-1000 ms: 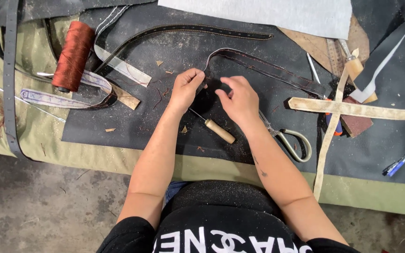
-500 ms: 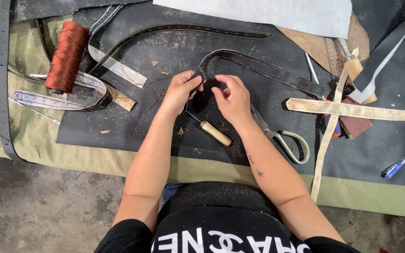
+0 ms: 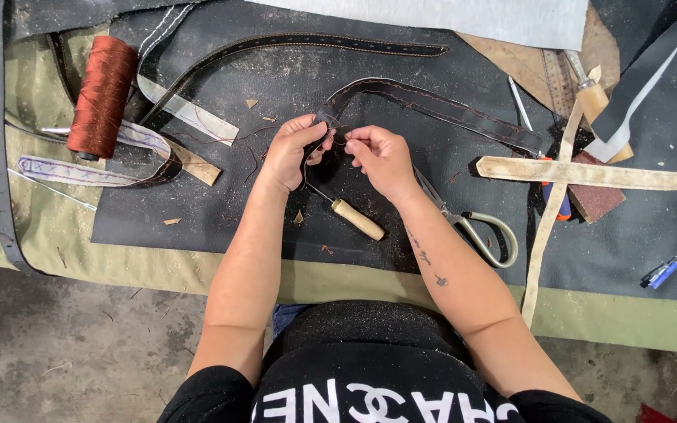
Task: Hand-sewing a leather strap using an awl and thread on a workbench
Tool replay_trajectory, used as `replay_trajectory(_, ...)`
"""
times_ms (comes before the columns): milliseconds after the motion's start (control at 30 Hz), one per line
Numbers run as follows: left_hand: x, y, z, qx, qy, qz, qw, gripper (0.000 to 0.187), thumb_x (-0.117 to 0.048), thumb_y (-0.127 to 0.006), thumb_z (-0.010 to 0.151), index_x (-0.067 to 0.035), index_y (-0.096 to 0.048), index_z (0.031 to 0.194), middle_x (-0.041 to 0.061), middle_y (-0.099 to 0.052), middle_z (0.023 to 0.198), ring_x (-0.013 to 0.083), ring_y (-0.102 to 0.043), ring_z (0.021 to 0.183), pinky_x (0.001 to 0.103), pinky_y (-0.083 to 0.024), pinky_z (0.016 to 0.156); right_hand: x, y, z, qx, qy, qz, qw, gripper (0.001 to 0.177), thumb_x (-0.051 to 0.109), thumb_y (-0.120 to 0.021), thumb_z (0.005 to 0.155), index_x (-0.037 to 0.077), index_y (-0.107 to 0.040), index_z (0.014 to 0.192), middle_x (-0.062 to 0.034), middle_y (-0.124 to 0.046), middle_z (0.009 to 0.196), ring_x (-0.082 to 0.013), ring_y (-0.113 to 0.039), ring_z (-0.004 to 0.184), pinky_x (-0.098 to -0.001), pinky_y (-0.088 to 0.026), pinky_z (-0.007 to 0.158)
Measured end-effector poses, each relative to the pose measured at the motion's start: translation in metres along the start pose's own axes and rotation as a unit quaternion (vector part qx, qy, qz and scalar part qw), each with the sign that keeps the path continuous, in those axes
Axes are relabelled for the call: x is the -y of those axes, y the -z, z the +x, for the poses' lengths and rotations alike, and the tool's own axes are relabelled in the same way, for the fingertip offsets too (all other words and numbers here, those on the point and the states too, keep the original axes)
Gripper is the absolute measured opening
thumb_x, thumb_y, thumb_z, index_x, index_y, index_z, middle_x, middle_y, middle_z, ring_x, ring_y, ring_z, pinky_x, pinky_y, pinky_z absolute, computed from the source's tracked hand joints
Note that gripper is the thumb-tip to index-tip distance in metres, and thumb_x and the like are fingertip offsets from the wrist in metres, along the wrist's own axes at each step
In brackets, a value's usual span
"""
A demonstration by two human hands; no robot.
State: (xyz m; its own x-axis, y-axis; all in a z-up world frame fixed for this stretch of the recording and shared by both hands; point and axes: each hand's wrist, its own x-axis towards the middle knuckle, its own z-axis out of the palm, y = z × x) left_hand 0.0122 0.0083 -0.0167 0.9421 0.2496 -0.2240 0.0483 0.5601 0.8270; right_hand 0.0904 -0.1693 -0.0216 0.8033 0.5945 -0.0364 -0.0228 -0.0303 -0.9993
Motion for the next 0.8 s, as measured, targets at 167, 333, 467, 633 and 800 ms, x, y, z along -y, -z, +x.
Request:
replay_trajectory(167,0.001,0.001,0.001,-0.007,-0.012,0.000,1.000,0.012,-0.014,-0.065,0.097,-0.003,-0.068,0.092,0.010,-0.061,0.066,0.0058,-0.044,0.046,0.014,-0.032,0.041,0.006,0.003,-0.003,-0.006,0.006,0.048,0.999,0.014,0.010,-0.070,0.096,0.002,-0.074,0.106,-0.0144,-0.075,0.082,-0.0094,-0.068,0.062,-0.0175,-0.055,0.048)
replay_trajectory(333,0.004,0.000,0.000,-0.010,-0.026,0.010,1.000,0.011,-0.013,-0.065,0.097,-0.004,-0.068,0.093,0.010,-0.061,0.066,0.0046,-0.045,0.046,0.013,-0.032,0.040,0.002,0.003,-0.004,-0.015,0.011,0.056,0.998,0.012,0.010,-0.072,0.096,0.001,-0.074,0.103,-0.0137,-0.073,0.080,-0.0088,-0.066,0.061,-0.0178,-0.054,0.048)
replay_trajectory(467,0.010,-0.001,0.003,-0.006,-0.030,0.023,0.999,0.009,-0.011,-0.067,0.095,-0.004,-0.068,0.090,0.009,-0.060,0.064,0.0029,-0.044,0.044,0.012,-0.029,0.039,0.001,0.002,-0.003,-0.022,0.007,0.061,0.998,0.011,0.012,-0.076,0.093,0.002,-0.073,0.096,-0.0133,-0.072,0.079,-0.0084,-0.066,0.061,-0.0174,-0.054,0.048)
replay_trajectory(633,0.013,-0.001,0.002,-0.006,-0.028,0.056,0.998,0.008,-0.008,-0.070,0.093,-0.005,-0.069,0.086,0.008,-0.061,0.061,0.0018,-0.045,0.042,0.012,-0.030,0.039,0.006,-0.001,-0.005,-0.025,-0.014,0.059,0.998,0.011,0.010,-0.078,0.092,0.003,-0.072,0.098,-0.0110,-0.071,0.076,-0.0076,-0.064,0.059,-0.0167,-0.053,0.047)
replay_trajectory(800,0.014,-0.003,0.002,-0.002,-0.033,0.059,0.998,0.005,-0.006,-0.072,0.090,-0.005,-0.070,0.085,0.008,-0.064,0.062,0.0028,-0.052,0.045,0.013,-0.036,0.042,0.005,-0.002,-0.005,-0.024,-0.018,0.049,0.998,0.018,0.011,-0.079,0.092,0.003,-0.073,0.106,-0.0100,-0.071,0.074,-0.0067,-0.064,0.057,-0.0163,-0.054,0.047)
